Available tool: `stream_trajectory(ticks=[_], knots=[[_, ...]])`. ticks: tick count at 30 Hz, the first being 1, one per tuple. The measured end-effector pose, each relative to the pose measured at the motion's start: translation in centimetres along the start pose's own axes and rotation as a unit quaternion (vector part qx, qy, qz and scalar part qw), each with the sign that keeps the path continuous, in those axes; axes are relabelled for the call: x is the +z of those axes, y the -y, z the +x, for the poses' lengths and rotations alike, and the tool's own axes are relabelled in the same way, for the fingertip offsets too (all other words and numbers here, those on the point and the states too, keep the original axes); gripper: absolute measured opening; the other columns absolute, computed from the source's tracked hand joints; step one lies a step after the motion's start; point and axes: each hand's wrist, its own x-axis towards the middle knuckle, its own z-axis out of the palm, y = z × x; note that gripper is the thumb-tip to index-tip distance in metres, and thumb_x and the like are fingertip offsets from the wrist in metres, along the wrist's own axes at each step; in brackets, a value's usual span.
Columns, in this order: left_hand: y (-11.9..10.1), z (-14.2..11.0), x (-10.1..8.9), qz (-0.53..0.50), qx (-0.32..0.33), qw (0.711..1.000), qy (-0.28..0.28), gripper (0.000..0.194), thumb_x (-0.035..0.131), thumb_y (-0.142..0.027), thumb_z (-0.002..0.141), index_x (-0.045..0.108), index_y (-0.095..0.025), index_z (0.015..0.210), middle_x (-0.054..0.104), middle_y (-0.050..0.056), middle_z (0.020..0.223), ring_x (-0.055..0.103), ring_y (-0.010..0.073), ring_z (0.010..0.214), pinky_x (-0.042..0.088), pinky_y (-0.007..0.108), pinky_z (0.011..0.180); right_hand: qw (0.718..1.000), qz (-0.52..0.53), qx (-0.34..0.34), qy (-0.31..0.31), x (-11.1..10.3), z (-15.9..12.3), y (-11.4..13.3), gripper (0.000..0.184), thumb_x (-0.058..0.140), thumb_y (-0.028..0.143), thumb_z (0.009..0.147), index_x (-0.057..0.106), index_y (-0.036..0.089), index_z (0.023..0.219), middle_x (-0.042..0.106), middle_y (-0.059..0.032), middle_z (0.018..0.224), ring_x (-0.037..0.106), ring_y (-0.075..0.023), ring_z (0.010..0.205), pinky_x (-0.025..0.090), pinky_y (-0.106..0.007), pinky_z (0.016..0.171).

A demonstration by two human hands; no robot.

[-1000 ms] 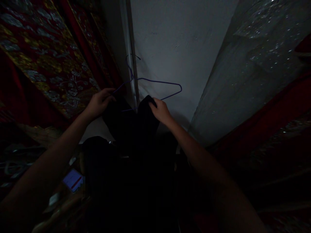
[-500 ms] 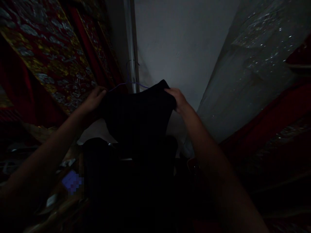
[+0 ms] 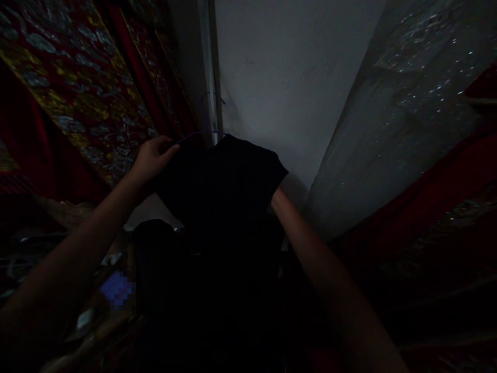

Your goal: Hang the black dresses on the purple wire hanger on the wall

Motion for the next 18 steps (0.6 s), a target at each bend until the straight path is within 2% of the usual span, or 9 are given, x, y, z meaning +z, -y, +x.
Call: stream_trajectory(ticks=[3, 6, 8, 10, 11, 13, 15, 16, 18], knots=[[-0.2, 0.6, -0.1, 0.024, -0.009, 1.000, -0.008, 0.023, 0.061, -0.039, 0.088, 0.066, -0.017, 0.094, 0.069, 0.007, 0.093, 0.061, 0.0215, 0.085, 0.047, 0.033, 0.085, 0.997, 0.063, -0.042, -0.026, -1.4, 0.6, 3.3, 0.071, 0.035, 0.081, 0.088, 0.068, 0.019, 0.103, 0.071, -0.0105, 0.103, 0.066, -0.0294, 0.108, 0.057, -0.047, 0.088], [0.3, 1.9, 1.0, 0.023, -0.038, 0.999, -0.022, 0.021, 0.060, -0.036, 0.088, 0.064, -0.016, 0.091, 0.066, 0.008, 0.091, 0.060, 0.0224, 0.086, 0.046, 0.035, 0.088, 0.994, 0.047, -0.099, -0.028, -0.6, 0.4, 7.5, 0.068, 0.039, 0.080, 0.086, 0.070, 0.021, 0.100, 0.073, -0.0099, 0.102, 0.065, -0.0308, 0.114, 0.055, -0.050, 0.090], [1.1, 2.7, 1.9, 0.007, -0.059, 0.997, -0.043, 0.017, 0.062, -0.033, 0.088, 0.062, -0.016, 0.090, 0.065, 0.008, 0.090, 0.059, 0.0226, 0.087, 0.045, 0.035, 0.089, 0.994, 0.019, -0.105, 0.003, 1.0, -0.4, 9.6, 0.067, 0.036, 0.080, 0.087, 0.071, 0.022, 0.096, 0.073, -0.0089, 0.103, 0.065, -0.0304, 0.115, 0.054, -0.050, 0.090], [1.8, 3.1, 2.6, -0.025, -0.073, 0.994, -0.071, 0.015, 0.063, -0.031, 0.089, 0.059, -0.017, 0.088, 0.063, 0.007, 0.088, 0.058, 0.0215, 0.086, 0.044, 0.034, 0.088, 0.993, 0.003, -0.071, 0.091, 2.7, -1.4, 10.3, 0.071, 0.038, 0.084, 0.082, 0.072, 0.022, 0.092, 0.074, -0.0084, 0.099, 0.067, -0.0307, 0.111, 0.055, -0.049, 0.088], [2.1, 3.1, 3.0, -0.050, -0.077, 0.992, -0.081, 0.016, 0.063, -0.032, 0.090, 0.058, -0.017, 0.088, 0.061, 0.006, 0.085, 0.057, 0.0203, 0.084, 0.044, 0.033, 0.086, 0.986, -0.006, -0.043, 0.163, 3.4, -1.9, 10.2, 0.072, 0.043, 0.086, 0.077, 0.072, 0.022, 0.090, 0.074, -0.0084, 0.096, 0.068, -0.0310, 0.107, 0.055, -0.049, 0.087], [2.0, 2.5, 3.5, -0.125, -0.075, 0.986, -0.084, 0.022, 0.060, -0.039, 0.093, 0.057, -0.018, 0.087, 0.057, 0.003, 0.078, 0.055, 0.0171, 0.076, 0.045, 0.030, 0.080, 0.943, -0.057, 0.014, 0.328, 4.3, -2.8, 9.1, 0.068, 0.061, 0.082, 0.069, 0.072, 0.019, 0.092, 0.075, -0.0090, 0.093, 0.071, -0.0303, 0.098, 0.056, -0.047, 0.086], [1.2, 1.3, 4.0, -0.204, -0.050, 0.976, -0.052, 0.031, 0.054, -0.048, 0.096, 0.059, -0.018, 0.087, 0.055, 0.001, 0.074, 0.053, 0.0148, 0.070, 0.045, 0.027, 0.072, 0.890, -0.165, 0.010, 0.425, 4.8, -3.4, 7.1, 0.057, 0.073, 0.064, 0.071, 0.072, 0.017, 0.102, 0.075, -0.0103, 0.099, 0.072, -0.0279, 0.095, 0.056, -0.046, 0.088], [0.4, 0.6, 4.2, -0.234, -0.029, 0.971, -0.029, 0.036, 0.051, -0.052, 0.096, 0.061, -0.018, 0.088, 0.055, 0.001, 0.074, 0.053, 0.0144, 0.069, 0.045, 0.026, 0.070, 0.874, -0.235, -0.025, 0.424, 5.0, -3.5, 5.8, 0.052, 0.075, 0.054, 0.074, 0.071, 0.017, 0.110, 0.074, -0.0114, 0.106, 0.071, -0.0270, 0.099, 0.055, -0.046, 0.092], [-1.6, -0.8, 4.6, -0.277, 0.011, 0.961, 0.015, 0.044, 0.047, -0.058, 0.097, 0.065, -0.018, 0.090, 0.059, 0.002, 0.077, 0.056, 0.0145, 0.071, 0.046, 0.026, 0.071, 0.854, -0.369, -0.132, 0.342, 5.5, -3.6, 3.0, 0.062, 0.075, 0.037, 0.076, 0.060, 0.017, 0.132, 0.065, -0.0151, 0.129, 0.063, -0.0287, 0.118, 0.050, -0.048, 0.103]])
